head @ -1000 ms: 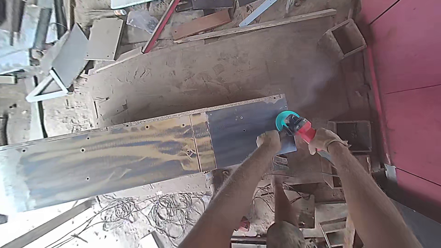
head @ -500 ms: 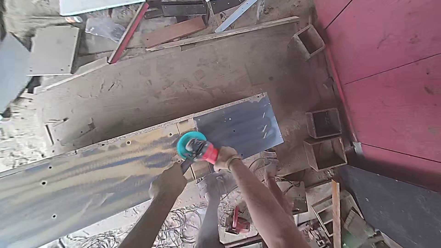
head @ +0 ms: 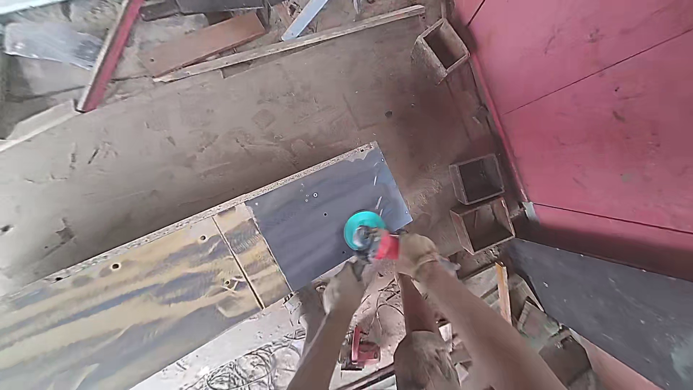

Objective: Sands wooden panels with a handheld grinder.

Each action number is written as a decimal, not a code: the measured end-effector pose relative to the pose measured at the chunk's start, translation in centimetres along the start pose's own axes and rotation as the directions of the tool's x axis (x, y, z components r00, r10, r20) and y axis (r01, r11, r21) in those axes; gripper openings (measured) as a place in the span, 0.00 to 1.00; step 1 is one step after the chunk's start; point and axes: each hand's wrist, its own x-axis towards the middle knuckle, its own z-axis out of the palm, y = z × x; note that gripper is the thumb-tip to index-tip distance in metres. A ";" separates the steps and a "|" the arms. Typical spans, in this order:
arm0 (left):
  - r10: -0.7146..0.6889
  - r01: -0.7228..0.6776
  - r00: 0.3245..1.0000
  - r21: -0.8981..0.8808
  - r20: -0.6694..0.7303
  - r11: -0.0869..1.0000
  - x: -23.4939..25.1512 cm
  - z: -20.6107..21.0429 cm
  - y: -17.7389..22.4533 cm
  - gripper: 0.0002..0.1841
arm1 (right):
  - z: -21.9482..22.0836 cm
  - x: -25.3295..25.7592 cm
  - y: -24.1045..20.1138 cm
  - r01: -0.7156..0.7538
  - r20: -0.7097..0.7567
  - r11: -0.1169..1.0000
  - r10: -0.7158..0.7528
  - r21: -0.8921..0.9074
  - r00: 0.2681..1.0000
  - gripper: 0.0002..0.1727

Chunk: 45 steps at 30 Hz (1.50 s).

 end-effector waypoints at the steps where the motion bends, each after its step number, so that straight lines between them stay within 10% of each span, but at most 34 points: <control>1: 0.045 -0.046 0.998 0.030 0.047 0.998 0.0 -0.8 3.0 0.28 | -0.5 0.7 2.6 -0.054 -0.003 0.998 0.054 0.024 0.999 0.35; 8: 0.130 -0.134 0.991 0.195 0.032 0.972 2.6 -6.6 16.3 0.25 | -4.8 7.0 11.9 -0.196 -0.063 0.965 0.209 0.173 0.976 0.38; 20: 0.101 -0.074 0.990 0.259 -0.094 0.963 7.6 -17.9 16.3 0.25 | -16.7 9.7 4.6 -0.031 -0.126 0.995 0.042 0.090 0.991 0.34; 45: 0.091 -0.128 0.982 0.226 0.165 0.966 1.7 -0.7 14.2 0.28 | 1.6 5.3 13.8 -0.229 0.022 0.962 0.228 0.150 0.973 0.43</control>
